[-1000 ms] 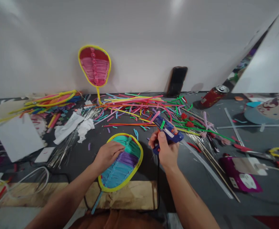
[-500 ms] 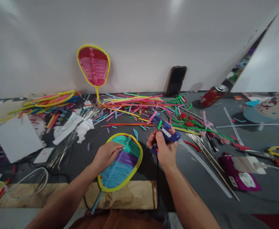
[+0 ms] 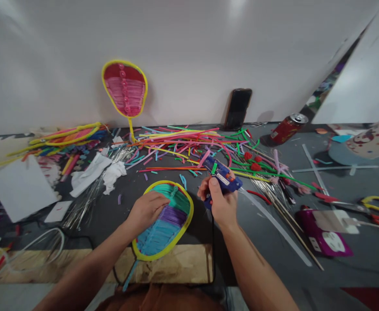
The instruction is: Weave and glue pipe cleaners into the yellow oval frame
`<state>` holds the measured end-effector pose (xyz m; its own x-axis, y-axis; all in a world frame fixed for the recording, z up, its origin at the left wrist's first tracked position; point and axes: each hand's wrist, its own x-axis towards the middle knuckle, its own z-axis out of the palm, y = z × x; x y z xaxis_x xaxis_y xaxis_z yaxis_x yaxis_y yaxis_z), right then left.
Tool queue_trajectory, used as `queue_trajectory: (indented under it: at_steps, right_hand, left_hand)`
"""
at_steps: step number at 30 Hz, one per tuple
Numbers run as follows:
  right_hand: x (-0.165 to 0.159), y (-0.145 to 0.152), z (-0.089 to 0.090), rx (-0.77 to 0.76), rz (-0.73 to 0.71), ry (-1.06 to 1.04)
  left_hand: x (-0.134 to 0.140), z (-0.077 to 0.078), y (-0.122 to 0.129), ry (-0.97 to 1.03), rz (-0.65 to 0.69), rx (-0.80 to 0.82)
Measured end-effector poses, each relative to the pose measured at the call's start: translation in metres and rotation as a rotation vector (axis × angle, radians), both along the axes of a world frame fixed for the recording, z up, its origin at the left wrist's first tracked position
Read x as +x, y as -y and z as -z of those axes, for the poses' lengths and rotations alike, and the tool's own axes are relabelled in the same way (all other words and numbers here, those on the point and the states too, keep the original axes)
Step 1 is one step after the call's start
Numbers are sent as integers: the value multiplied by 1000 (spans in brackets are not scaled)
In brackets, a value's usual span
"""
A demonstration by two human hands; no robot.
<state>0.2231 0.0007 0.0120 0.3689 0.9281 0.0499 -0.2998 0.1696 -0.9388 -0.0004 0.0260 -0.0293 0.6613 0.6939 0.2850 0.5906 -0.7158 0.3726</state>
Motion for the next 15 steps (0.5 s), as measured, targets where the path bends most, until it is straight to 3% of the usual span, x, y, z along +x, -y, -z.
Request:
queue_trajectory:
  at_steps: [11,15]
  right_hand:
    - [3,-2,1,-21,25,27]
    - [6,-5,1,-9,38,42]
  left_hand:
    - [-6,-8,0,-35,-40,-36]
    - [-19,-21,-8,-31,-187,-39]
